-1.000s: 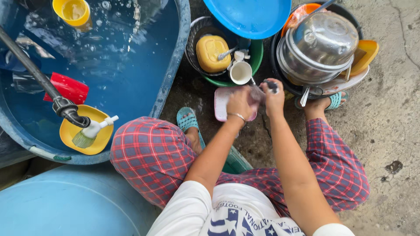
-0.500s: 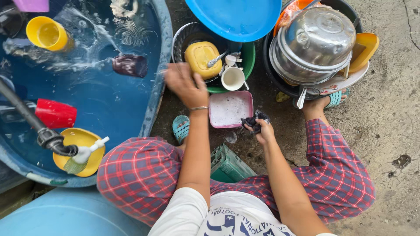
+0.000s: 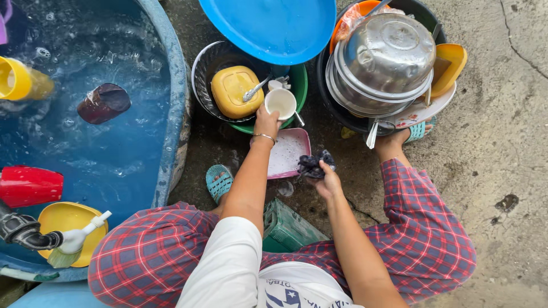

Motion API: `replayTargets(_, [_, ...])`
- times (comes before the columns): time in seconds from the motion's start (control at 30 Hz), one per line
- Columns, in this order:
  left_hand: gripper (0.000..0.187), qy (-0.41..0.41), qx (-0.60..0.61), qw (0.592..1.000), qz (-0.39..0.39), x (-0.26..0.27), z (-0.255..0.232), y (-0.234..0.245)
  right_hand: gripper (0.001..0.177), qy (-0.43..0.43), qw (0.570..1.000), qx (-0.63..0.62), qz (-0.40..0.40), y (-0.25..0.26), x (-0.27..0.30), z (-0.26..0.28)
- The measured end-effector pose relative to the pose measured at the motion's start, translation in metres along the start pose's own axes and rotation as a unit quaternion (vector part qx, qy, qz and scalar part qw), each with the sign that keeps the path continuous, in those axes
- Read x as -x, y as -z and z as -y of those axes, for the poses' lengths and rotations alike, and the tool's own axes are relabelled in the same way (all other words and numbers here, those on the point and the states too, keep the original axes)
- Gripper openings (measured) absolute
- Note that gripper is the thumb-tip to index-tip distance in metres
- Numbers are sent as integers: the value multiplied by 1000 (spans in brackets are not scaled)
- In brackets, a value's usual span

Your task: The person washes various dishes and utensils by scrubbing them with a sponge in a small basin of soapy water and then rinsing them in a large tub of water.

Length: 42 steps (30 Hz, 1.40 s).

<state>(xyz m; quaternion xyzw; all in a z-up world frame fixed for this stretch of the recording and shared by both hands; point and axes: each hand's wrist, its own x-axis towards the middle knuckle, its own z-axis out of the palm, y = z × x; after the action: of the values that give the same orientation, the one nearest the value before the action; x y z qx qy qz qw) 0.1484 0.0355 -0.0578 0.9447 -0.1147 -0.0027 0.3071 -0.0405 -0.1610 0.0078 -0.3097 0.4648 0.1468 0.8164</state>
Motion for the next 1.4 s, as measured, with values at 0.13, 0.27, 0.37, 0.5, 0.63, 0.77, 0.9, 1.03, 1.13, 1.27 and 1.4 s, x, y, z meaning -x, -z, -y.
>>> replayTargets(0.13, [27, 40, 149, 985, -81, -12, -5, 24, 44, 39, 998, -35, 29, -15, 7, 10])
replayTargets(0.27, [30, 205, 547, 811, -28, -10, 8, 40, 49, 87, 990, -68, 84, -41, 33, 34])
replayTargets(0.37, [42, 204, 785, 585, 14, 2, -1, 75, 49, 148, 979, -65, 127, -77, 67, 67])
replayTargets(0.5, [66, 136, 873, 465, 46, 17, -48, 107, 50, 265, 907, -41, 324, -126, 114, 86])
replayTargets(0.63, [64, 227, 827, 513, 32, 33, -73, 91, 58, 524, 658, 525, 131, -184, 146, 38])
replayTargets(0.77, [66, 234, 913, 302, 141, 54, -74, 52, 53, 589, 463, 662, -30, -208, 138, 11])
replayTargets(0.9, [55, 263, 882, 382, 83, 90, -71, 53, 35, 521, 673, 524, 7, -201, 93, 30])
replayTargets(1.03, [52, 252, 884, 379, 108, 106, -66, 64, 36, 476, 714, 508, -75, -209, 83, 82])
replayTargets(1.13, [62, 247, 851, 432, 170, 107, -80, 97, 51, 417, 710, 558, -107, -206, 102, 110])
replayTargets(1.27, [75, 186, 775, 536, 279, 112, -89, 117, 49, 233, 548, 803, 19, -183, 103, 129])
replayTargets(1.4, [67, 204, 804, 343, 440, 111, -99, 117, 59, -85, 716, 614, 321, -126, 84, 136])
